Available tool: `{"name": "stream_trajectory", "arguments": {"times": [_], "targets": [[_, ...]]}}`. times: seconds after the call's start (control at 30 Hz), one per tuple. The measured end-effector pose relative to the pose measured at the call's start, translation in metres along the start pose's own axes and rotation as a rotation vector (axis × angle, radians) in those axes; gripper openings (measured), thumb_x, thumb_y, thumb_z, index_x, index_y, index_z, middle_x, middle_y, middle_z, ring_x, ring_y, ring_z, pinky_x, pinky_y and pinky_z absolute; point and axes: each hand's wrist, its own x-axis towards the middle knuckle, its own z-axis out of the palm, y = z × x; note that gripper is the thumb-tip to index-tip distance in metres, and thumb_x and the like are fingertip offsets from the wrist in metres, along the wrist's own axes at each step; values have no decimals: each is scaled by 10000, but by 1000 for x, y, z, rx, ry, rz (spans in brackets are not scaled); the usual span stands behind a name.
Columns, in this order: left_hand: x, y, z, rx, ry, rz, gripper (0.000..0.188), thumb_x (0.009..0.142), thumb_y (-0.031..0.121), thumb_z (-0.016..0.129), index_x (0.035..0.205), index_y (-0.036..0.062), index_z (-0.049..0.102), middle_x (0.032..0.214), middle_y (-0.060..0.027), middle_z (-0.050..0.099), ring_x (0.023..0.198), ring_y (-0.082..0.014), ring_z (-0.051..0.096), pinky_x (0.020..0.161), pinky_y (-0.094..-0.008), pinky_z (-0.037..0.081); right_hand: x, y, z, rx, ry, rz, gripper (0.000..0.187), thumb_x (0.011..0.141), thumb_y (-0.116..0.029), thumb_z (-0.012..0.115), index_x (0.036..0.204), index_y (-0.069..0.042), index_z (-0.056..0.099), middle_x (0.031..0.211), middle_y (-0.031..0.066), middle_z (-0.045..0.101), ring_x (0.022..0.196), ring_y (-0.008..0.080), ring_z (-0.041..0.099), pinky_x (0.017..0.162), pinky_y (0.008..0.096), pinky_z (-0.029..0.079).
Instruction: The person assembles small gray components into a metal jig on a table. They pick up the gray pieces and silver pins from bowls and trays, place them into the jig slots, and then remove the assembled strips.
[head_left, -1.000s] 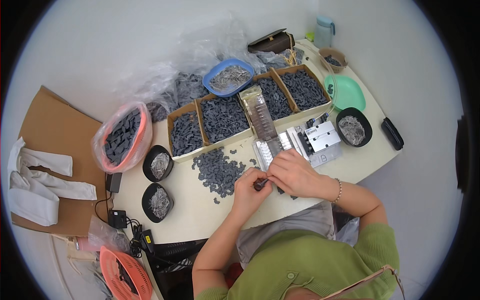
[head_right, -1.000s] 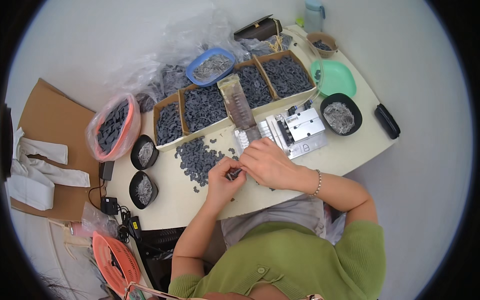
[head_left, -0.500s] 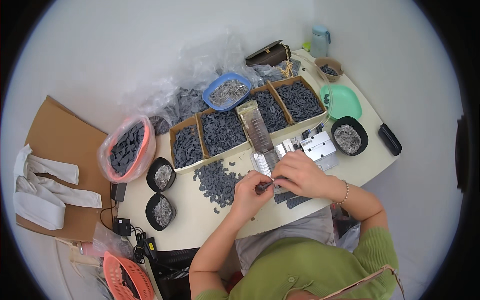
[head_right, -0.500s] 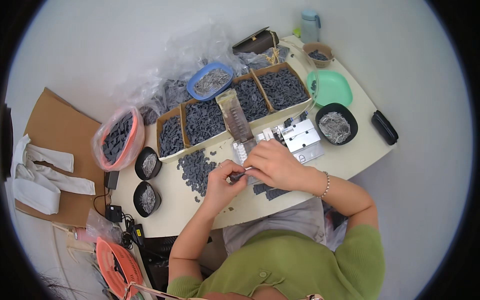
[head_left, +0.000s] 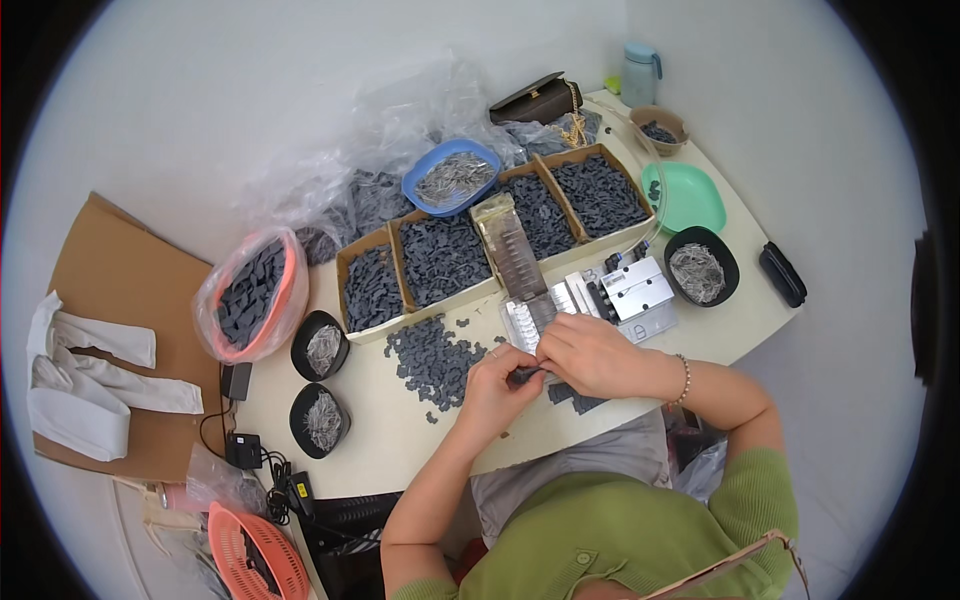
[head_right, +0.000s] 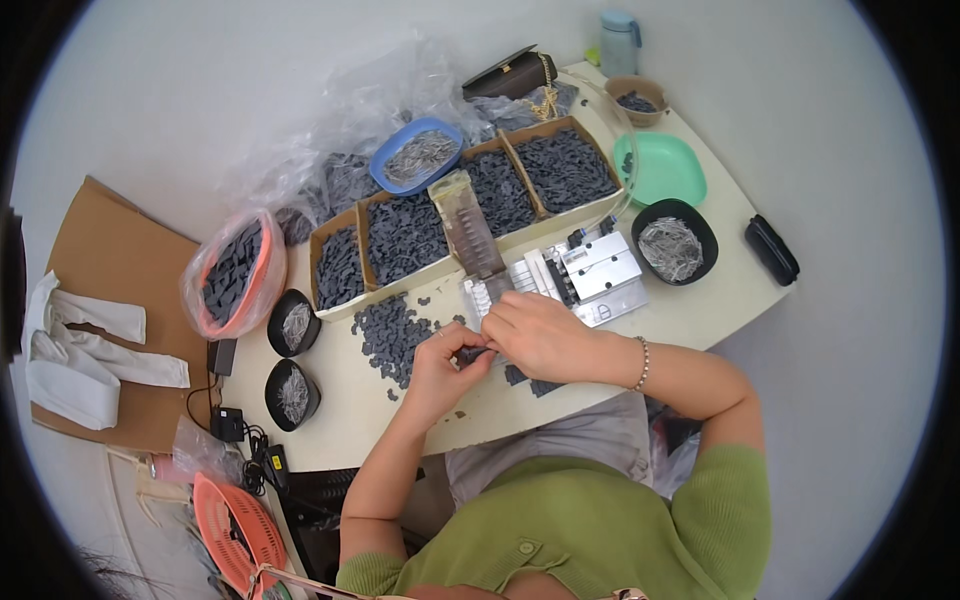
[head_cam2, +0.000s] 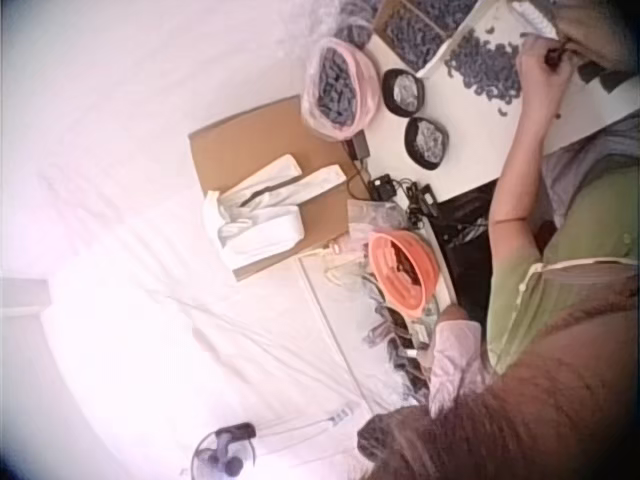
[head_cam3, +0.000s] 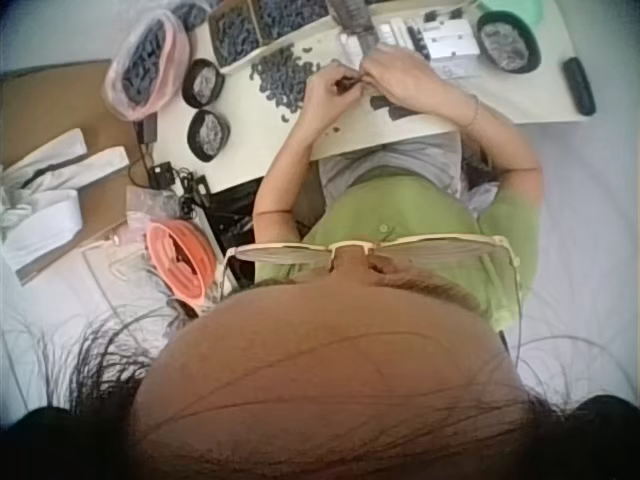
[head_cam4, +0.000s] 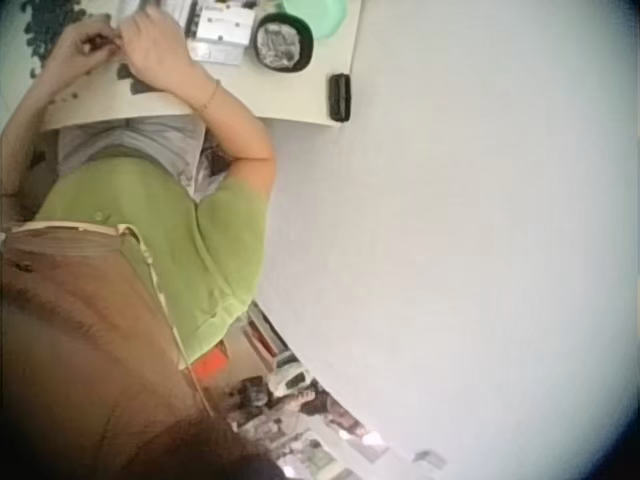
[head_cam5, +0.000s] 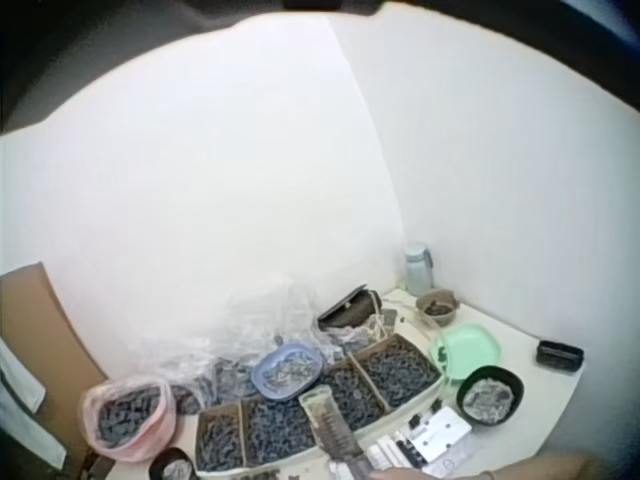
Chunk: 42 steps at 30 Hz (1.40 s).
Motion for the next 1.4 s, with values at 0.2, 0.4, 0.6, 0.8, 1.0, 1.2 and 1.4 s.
{"name": "stream_trajectory", "arguments": {"times": [0.2, 0.4, 0.6, 0.8, 1.0, 1.2, 1.4], "targets": [[-5, 0, -5, -41, -79, -60, 123, 756, 26, 703, 862, -18, 660, 794, -59, 635, 636, -129, 599, 583, -241, 481, 5, 3, -3, 16, 43, 88, 148, 787, -66, 649, 861, -37, 524, 838, 105, 534, 819, 303, 513, 684, 374, 436], [-1, -1, -20, -572, -133, -418, 102, 845, 54, 669, 915, -14, 641, 784, -33, 639, 646, -79, 574, 583, -207, 458, 13, 10, -29, 334, -118, 214, 161, 884, -132, 583, 1005, -31, 553, 947, 100, 574, 915, 303, 537, 838, 399, 415], [1, -18, -14, -866, -166, -479, 168, 883, 144, 665, 964, -4, 658, 764, -17, 639, 641, -62, 559, 591, -208, 456, 12, 10, -18, 418, -195, 256, 183, 873, -171, 609, 1004, -45, 589, 911, 90, 597, 937, 281, 558, 864, 397, 402], [-4, -24, -13, -879, -178, -488, 185, 879, 129, 672, 1000, -8, 647, 797, -27, 649, 664, -78, 583, 622, -212, 475, 11, 12, -11, 453, -245, 323, 166, 845, -161, 640, 970, -57, 605, 900, 79, 597, 924, 272, 562, 856, 388, 402], [-4, -26, -10, -889, -140, -441, 192, 862, 77, 683, 1027, -9, 632, 823, -41, 659, 711, -86, 614, 651, -214, 495, 9, 3, -9, 313, -92, 142, 268, 790, -191, 697, 1023, -84, 621, 919, 65, 590, 930, 262, 555, 878, 399, 386], [-4, -20, -4, -855, -22, -380, 226, 835, -22, 668, 1038, -1, 571, 876, -60, 669, 731, -93, 616, 652, -213, 499, 3, 3, 0, 47, -26, 1, 376, 719, -173, 743, 1062, -89, 613, 945, 57, 588, 943, 264, 549, 893, 398, 389], [-9, -28, 0, -579, -6, -279, 208, 834, -5, 677, 1014, 2, 573, 918, -45, 663, 764, -60, 582, 654, -195, 460, -1, 6, 7, 230, -29, 105, 320, 727, -134, 738, 1009, -70, 601, 925, 73, 602, 959, 276, 552, 907, 411, 389]]}}
